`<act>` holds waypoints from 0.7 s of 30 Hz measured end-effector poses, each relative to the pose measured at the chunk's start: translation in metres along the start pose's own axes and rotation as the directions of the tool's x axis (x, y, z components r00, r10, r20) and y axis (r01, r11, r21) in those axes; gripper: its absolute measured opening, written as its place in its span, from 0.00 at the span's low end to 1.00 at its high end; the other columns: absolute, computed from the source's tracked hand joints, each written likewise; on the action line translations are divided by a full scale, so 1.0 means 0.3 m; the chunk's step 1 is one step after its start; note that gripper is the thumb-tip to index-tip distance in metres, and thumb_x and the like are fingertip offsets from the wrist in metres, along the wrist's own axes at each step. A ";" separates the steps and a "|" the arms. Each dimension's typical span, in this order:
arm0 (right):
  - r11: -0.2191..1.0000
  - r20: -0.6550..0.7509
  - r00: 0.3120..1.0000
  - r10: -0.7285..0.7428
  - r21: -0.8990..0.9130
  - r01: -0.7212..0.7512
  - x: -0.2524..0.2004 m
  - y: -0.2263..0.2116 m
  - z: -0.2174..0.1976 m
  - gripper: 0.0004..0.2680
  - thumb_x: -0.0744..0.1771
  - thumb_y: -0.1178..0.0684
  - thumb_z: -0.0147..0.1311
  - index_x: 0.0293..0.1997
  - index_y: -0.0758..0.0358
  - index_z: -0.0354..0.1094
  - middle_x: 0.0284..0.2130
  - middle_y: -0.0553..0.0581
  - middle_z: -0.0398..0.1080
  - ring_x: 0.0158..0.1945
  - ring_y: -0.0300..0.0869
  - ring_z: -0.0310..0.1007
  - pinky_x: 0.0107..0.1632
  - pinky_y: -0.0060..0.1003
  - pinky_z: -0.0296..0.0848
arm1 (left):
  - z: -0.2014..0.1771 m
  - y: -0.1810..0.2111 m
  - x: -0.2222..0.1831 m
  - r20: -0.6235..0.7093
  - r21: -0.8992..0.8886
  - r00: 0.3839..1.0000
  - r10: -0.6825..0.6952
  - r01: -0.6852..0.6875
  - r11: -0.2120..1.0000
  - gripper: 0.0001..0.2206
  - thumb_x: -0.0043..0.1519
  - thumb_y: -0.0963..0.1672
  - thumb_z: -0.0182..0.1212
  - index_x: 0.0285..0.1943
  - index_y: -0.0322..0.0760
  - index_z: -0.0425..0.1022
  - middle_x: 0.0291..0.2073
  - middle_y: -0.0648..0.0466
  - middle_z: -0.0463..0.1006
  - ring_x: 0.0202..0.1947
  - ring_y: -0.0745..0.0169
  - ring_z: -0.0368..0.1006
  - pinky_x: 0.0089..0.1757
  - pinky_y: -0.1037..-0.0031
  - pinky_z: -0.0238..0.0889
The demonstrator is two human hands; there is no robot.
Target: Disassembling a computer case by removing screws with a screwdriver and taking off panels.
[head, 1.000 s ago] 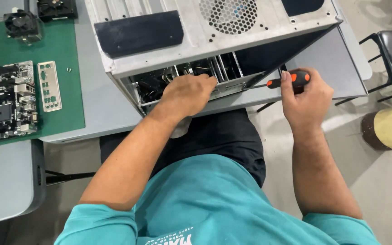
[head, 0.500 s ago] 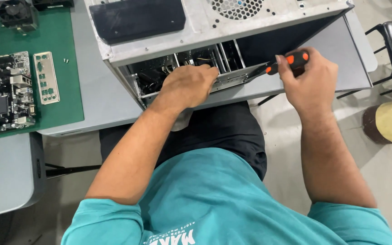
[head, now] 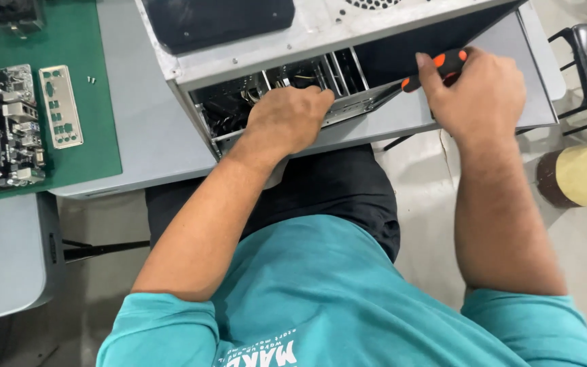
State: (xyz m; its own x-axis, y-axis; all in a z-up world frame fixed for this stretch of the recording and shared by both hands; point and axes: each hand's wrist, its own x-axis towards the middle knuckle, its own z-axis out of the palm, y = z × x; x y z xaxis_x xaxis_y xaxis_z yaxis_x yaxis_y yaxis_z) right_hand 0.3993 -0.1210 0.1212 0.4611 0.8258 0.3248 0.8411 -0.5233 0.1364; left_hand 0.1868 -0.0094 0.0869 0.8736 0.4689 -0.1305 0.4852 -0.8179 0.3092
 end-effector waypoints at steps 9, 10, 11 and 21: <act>0.979 0.271 0.962 0.044 0.179 -0.095 0.033 -0.038 -0.116 0.12 0.62 0.44 0.48 0.21 0.61 0.58 0.17 0.60 0.63 0.25 0.59 0.62 0.28 0.47 0.62 | -0.014 -0.008 0.007 0.070 -0.008 0.998 0.009 -0.009 1.000 0.11 0.56 0.33 0.38 0.40 0.38 0.63 0.29 0.54 0.69 0.29 0.50 0.69 0.28 0.62 0.66; 0.980 0.266 0.963 0.045 0.177 -0.095 0.028 -0.029 -0.105 0.12 0.62 0.44 0.48 0.21 0.61 0.58 0.17 0.60 0.63 0.25 0.59 0.62 0.28 0.47 0.62 | -0.015 -0.005 0.004 0.064 -0.007 0.998 0.011 -0.011 1.000 0.11 0.56 0.33 0.38 0.40 0.38 0.63 0.29 0.54 0.69 0.29 0.50 0.69 0.28 0.62 0.66; 0.992 0.187 0.982 0.014 0.118 -0.037 0.022 -0.022 -0.095 0.14 0.65 0.39 0.47 0.27 0.59 0.64 0.21 0.62 0.67 0.29 0.61 0.66 0.29 0.50 0.64 | -0.017 -0.001 0.000 0.063 -0.006 0.998 0.011 -0.011 1.000 0.11 0.56 0.34 0.39 0.41 0.38 0.63 0.30 0.53 0.70 0.32 0.49 0.69 0.30 0.61 0.67; 0.986 0.442 0.897 -0.020 0.157 -0.055 0.048 -0.062 -0.204 0.18 0.67 0.39 0.43 0.45 0.70 0.63 0.37 0.69 0.68 0.43 0.61 0.64 0.42 0.53 0.63 | -0.020 -0.006 -0.010 0.047 -0.031 0.999 0.017 -0.016 0.999 0.10 0.56 0.34 0.35 0.38 0.36 0.62 0.28 0.53 0.69 0.30 0.50 0.68 0.30 0.62 0.66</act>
State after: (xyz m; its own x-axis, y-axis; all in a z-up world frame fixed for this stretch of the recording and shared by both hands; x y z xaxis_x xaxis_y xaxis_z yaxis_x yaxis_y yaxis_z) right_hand 0.3729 -0.1122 0.1806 0.5213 0.8442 -0.1249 0.8484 -0.5284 -0.0305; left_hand 0.1832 -0.0072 0.0924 0.8825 0.4387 -0.1695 0.4702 -0.8144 0.3402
